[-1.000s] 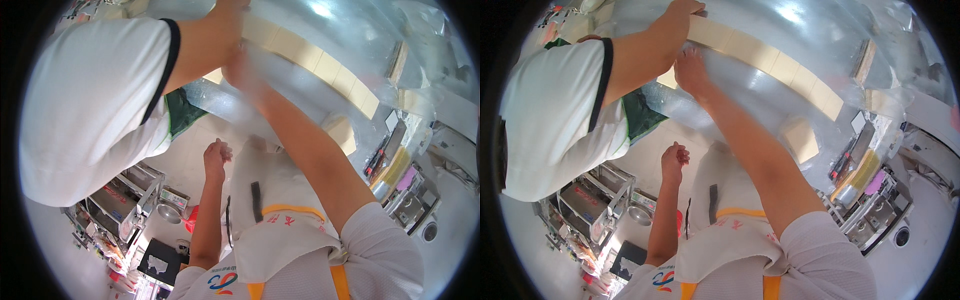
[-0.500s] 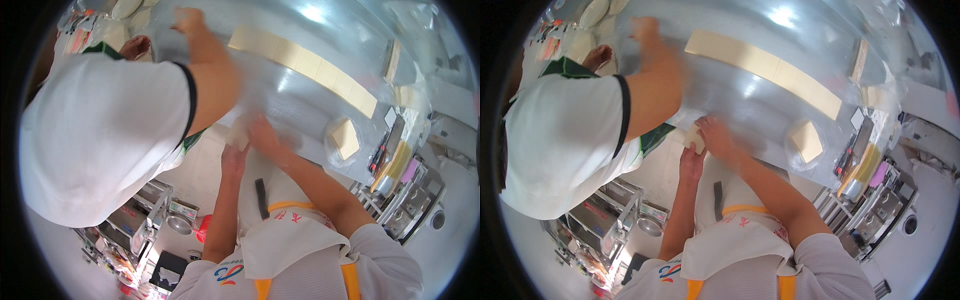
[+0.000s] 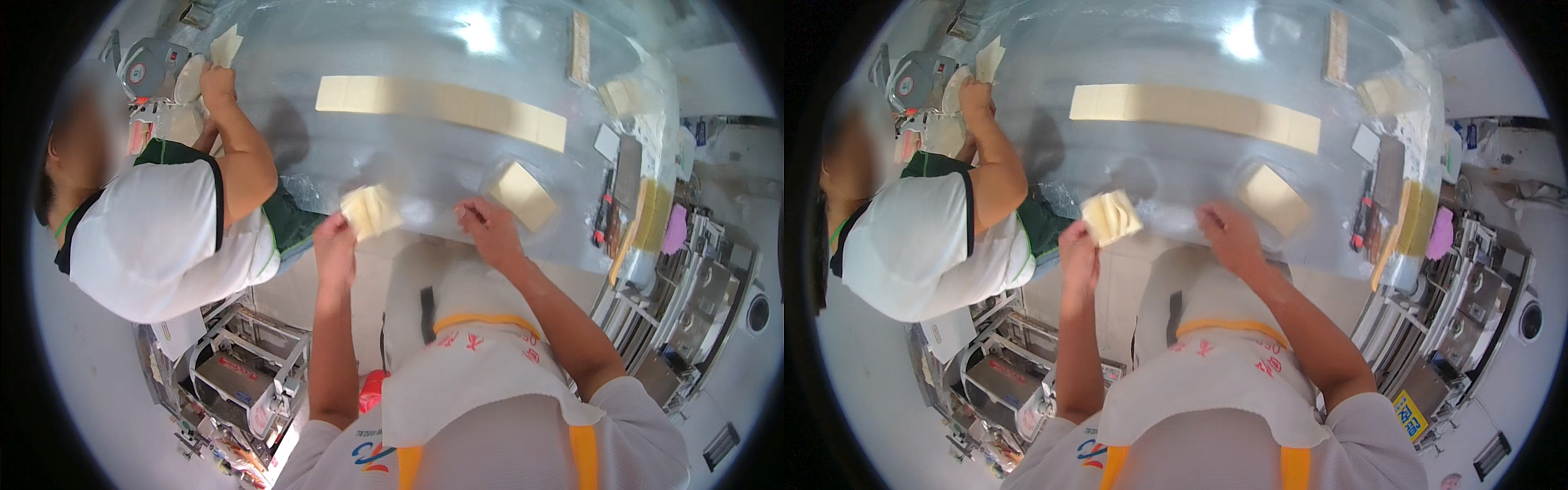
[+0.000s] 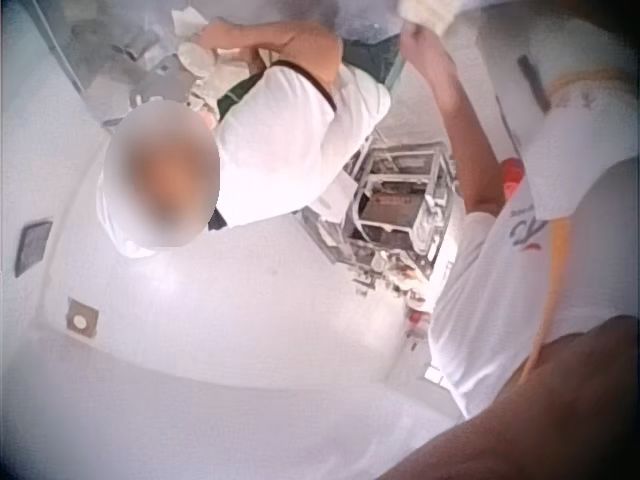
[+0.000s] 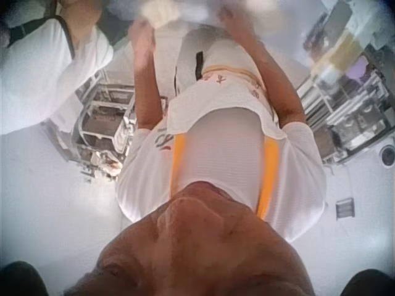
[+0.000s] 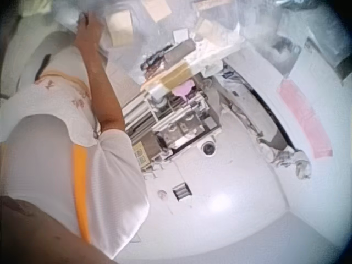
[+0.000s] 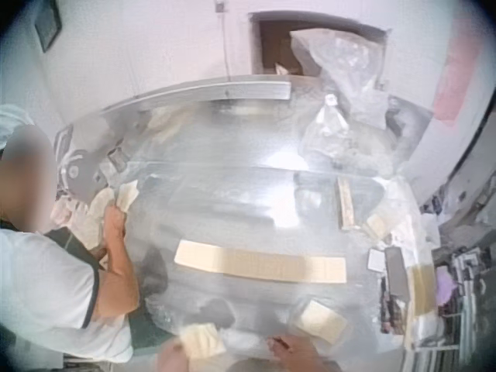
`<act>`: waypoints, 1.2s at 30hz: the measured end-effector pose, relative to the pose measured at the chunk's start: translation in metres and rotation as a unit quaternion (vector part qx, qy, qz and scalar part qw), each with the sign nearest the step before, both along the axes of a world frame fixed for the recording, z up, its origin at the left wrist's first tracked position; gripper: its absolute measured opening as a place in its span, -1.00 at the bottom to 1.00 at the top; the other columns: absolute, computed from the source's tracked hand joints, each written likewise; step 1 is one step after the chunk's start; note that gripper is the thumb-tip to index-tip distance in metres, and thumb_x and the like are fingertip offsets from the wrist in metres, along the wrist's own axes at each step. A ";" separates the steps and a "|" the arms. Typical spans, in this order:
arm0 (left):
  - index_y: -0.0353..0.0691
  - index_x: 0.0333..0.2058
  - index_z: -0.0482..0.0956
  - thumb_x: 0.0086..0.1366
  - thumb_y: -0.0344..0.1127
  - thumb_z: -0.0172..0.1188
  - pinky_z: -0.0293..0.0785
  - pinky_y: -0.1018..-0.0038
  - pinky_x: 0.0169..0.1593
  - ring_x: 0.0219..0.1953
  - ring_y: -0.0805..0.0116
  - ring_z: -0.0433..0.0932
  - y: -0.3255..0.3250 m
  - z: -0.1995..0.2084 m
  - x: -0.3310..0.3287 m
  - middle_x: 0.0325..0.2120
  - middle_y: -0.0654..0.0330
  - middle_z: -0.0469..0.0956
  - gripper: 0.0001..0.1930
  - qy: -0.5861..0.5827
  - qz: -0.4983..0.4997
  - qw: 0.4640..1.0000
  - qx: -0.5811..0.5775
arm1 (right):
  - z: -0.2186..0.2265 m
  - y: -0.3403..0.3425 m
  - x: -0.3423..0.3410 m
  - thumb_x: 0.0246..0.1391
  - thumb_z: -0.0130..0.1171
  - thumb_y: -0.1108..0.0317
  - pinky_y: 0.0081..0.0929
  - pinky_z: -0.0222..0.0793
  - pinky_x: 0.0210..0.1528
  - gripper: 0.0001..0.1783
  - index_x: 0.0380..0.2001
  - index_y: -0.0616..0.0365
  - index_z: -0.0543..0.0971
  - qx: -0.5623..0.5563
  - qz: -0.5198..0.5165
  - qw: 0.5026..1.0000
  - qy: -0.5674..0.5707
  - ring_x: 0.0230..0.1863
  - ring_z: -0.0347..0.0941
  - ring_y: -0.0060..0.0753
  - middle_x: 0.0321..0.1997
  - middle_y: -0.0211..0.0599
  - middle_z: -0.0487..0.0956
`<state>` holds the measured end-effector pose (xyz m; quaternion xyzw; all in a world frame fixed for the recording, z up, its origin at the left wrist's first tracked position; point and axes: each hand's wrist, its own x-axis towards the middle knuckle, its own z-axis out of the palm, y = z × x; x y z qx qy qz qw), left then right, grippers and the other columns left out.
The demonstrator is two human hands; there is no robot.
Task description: The person mixes flour and water by hand in a bowl, transfers the mixture to a work surface, and then folds individual portions of dough.
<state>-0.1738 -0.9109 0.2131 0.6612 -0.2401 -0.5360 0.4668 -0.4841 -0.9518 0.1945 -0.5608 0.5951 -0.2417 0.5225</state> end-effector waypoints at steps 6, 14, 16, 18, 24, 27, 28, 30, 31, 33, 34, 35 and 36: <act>-0.31 -0.46 0.69 0.35 -0.38 0.44 0.26 0.55 -0.44 -0.49 0.69 0.34 -0.028 0.034 -0.044 -0.58 0.48 0.46 -0.79 -0.322 -0.150 0.934 0.027 | 0.026 0.003 -0.064 0.44 0.19 0.30 -0.55 0.48 -0.21 -0.77 -0.10 0.26 0.68 -0.015 -0.046 0.998 -0.044 -0.34 0.51 -0.60 -0.34 -0.39 0.65; -0.37 -0.11 0.79 0.31 -0.54 0.35 0.47 0.64 -0.26 -0.36 0.64 0.58 -0.026 0.107 -0.162 -0.35 0.33 0.72 -0.81 0.100 -0.137 0.985 0.011 | 0.024 0.006 -0.080 0.54 -0.01 -0.08 -0.26 0.37 0.33 -0.37 0.28 0.29 0.50 0.261 -0.075 0.826 -0.494 0.22 0.49 -0.30 0.19 -0.19 0.61; -0.41 -0.05 0.76 0.33 -0.56 0.35 0.60 0.55 -0.22 -0.33 0.55 0.66 -0.024 0.088 -0.171 -0.28 0.22 0.76 -0.78 0.018 -0.174 0.984 0.031 | 0.030 0.002 -0.078 0.55 -0.13 -0.22 -0.12 0.24 0.48 -0.22 0.41 0.29 0.38 0.366 -0.059 0.647 -0.666 0.42 0.38 -0.18 0.38 -0.12 0.50; -0.43 -0.06 0.75 0.36 -0.51 0.39 0.59 0.55 -0.29 -0.37 0.58 0.64 -0.013 0.075 -0.183 -0.31 0.20 0.76 -0.80 -0.099 -0.200 0.974 0.030 | 0.041 0.004 -0.083 0.54 -0.26 -0.32 -0.01 0.09 0.58 -0.11 0.50 0.29 0.25 0.414 -0.008 0.536 -0.736 0.55 0.23 -0.08 0.52 -0.09 0.37; -0.33 -0.17 0.77 0.38 -0.39 0.38 0.44 0.53 -0.35 -0.44 0.58 0.48 0.002 0.075 -0.223 -0.48 0.37 0.62 -0.86 -0.236 -0.188 0.952 0.058 | 0.030 0.022 -0.104 0.30 0.37 0.15 -0.35 0.50 0.09 -0.54 0.12 0.25 0.63 0.281 -0.047 0.836 -0.468 0.01 0.59 -0.39 0.08 -0.24 0.69; -0.31 -0.10 0.74 0.44 -0.34 0.32 0.53 0.47 -0.26 -0.35 0.53 0.58 0.020 0.074 -0.227 -0.34 0.29 0.70 -0.82 0.091 -0.070 0.992 0.043 | 0.063 0.020 -0.140 0.27 0.40 0.25 -0.45 0.49 -0.04 -0.62 0.05 0.25 0.68 0.232 -0.037 0.939 -0.252 -0.09 0.57 -0.51 -0.07 -0.33 0.71; -0.31 -0.07 0.73 0.47 -0.29 0.31 0.57 0.47 -0.23 -0.30 0.49 0.61 0.026 0.069 -0.224 -0.29 0.26 0.71 -0.79 0.114 -0.062 0.989 0.065 | 0.076 0.016 -0.155 0.27 0.39 0.29 -0.48 0.48 -0.07 -0.65 0.03 0.26 0.69 0.218 -0.041 0.929 -0.297 -0.13 0.55 -0.55 -0.12 -0.35 0.71; -0.33 0.00 0.70 0.53 -0.20 0.28 0.65 0.45 -0.16 -0.20 0.43 0.69 0.038 0.053 -0.215 -0.21 0.19 0.72 -0.71 0.159 -0.054 0.980 0.110 | 0.096 -0.001 -0.191 0.26 0.38 0.34 -0.53 0.45 -0.14 -0.70 0.00 0.27 0.72 0.164 -0.048 0.956 -0.240 -0.20 0.52 -0.64 -0.21 -0.39 0.71; -0.32 0.00 0.70 0.54 -0.19 0.27 0.65 0.43 -0.14 -0.19 0.42 0.69 0.050 0.033 -0.213 -0.20 0.18 0.73 -0.71 0.111 -0.085 0.984 0.114 | 0.100 -0.015 -0.209 0.27 0.38 0.35 -0.54 0.43 -0.18 -0.71 -0.01 0.26 0.74 0.119 -0.044 0.983 -0.133 -0.24 0.51 -0.67 -0.25 -0.41 0.72; -0.31 0.01 0.70 0.56 -0.17 0.24 0.65 0.40 -0.09 -0.15 0.39 0.70 0.071 -0.009 -0.213 -0.18 0.18 0.73 -0.70 0.012 -0.153 0.981 0.119 | 0.098 -0.033 -0.240 0.22 0.43 0.35 -0.51 0.43 -0.23 -0.70 -0.02 0.24 0.76 0.000 -0.058 0.996 0.065 -0.30 0.50 -0.71 -0.33 -0.40 0.72; -0.30 0.00 0.70 0.56 -0.16 0.24 0.64 0.40 -0.07 -0.15 0.39 0.70 0.067 -0.010 -0.218 -0.18 0.19 0.73 -0.70 0.037 -0.159 0.979 0.119 | 0.100 -0.041 -0.254 0.21 0.44 0.32 -0.49 0.44 -0.24 -0.67 0.00 0.23 0.75 -0.007 -0.060 0.995 0.079 -0.32 0.52 -0.66 -0.34 -0.35 0.72; -0.29 -0.01 0.70 0.56 -0.16 0.23 0.64 0.40 -0.05 -0.15 0.39 0.70 0.065 -0.007 -0.225 -0.18 0.19 0.73 -0.70 0.062 -0.166 0.976 0.123 | 0.103 -0.045 -0.267 0.19 0.44 0.29 -0.47 0.45 -0.24 -0.64 0.02 0.23 0.74 -0.009 -0.063 0.994 0.092 -0.34 0.54 -0.62 -0.36 -0.31 0.72; -0.28 -0.01 0.70 0.57 -0.15 0.23 0.63 0.40 -0.03 -0.14 0.39 0.70 0.063 -0.006 -0.232 -0.18 0.19 0.73 -0.70 0.087 -0.174 0.973 0.127 | 0.106 -0.047 -0.275 0.18 0.45 0.27 -0.45 0.46 -0.25 -0.60 0.04 0.22 0.74 -0.011 -0.066 0.992 0.106 -0.36 0.56 -0.58 -0.37 -0.27 0.72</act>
